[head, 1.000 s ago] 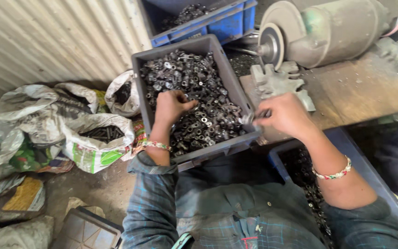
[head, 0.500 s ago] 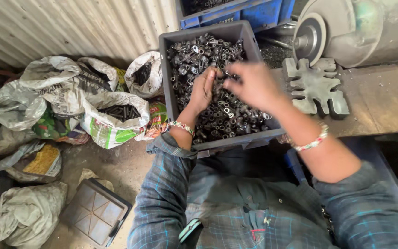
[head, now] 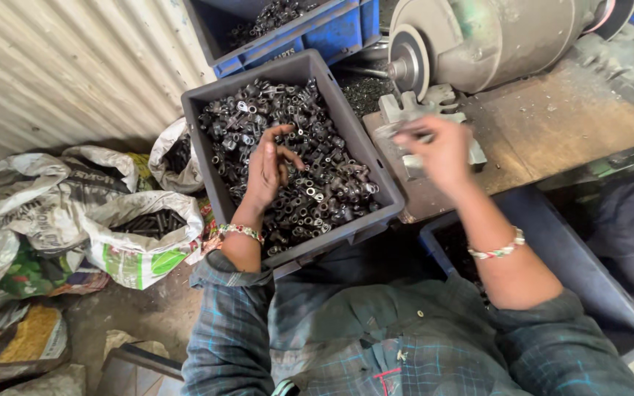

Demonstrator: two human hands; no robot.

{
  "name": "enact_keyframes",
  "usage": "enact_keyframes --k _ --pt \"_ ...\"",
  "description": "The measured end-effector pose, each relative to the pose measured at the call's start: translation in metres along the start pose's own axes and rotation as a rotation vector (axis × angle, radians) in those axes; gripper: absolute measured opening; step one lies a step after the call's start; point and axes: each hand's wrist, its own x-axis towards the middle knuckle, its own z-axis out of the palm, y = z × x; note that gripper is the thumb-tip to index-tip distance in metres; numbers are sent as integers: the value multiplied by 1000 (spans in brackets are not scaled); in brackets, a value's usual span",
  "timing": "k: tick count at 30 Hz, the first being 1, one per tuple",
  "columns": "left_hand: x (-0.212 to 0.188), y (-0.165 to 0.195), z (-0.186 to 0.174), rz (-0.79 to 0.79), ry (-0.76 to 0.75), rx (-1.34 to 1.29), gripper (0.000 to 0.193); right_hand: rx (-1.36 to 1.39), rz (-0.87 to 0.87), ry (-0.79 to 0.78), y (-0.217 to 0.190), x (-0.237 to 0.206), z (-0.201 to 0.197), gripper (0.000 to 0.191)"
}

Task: The person repeatedly picks small metal parts from a bin and presses them against a rotating grinding wheel to smooth or deburr them. After each grind, the person places the part into a second bin. The process is continuous and repetitive throughout the clip.

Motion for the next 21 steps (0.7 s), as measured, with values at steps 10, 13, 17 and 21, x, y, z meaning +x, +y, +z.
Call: enact_keyframes --k 10,13,17,21 --pt "3 -16 3 -53 30 35 75 -455 96 121 90 -2 -77 43" --pt "4 -19 6 -73 37 22 73 -553 -10 112 87 1 -72 41" --pt "5 -20 7 -77 34 28 70 -622 -120 99 76 8 -61 30" --pt "8 -21 4 -95 38 11 69 -570 -137 92 71 20 -52 32"
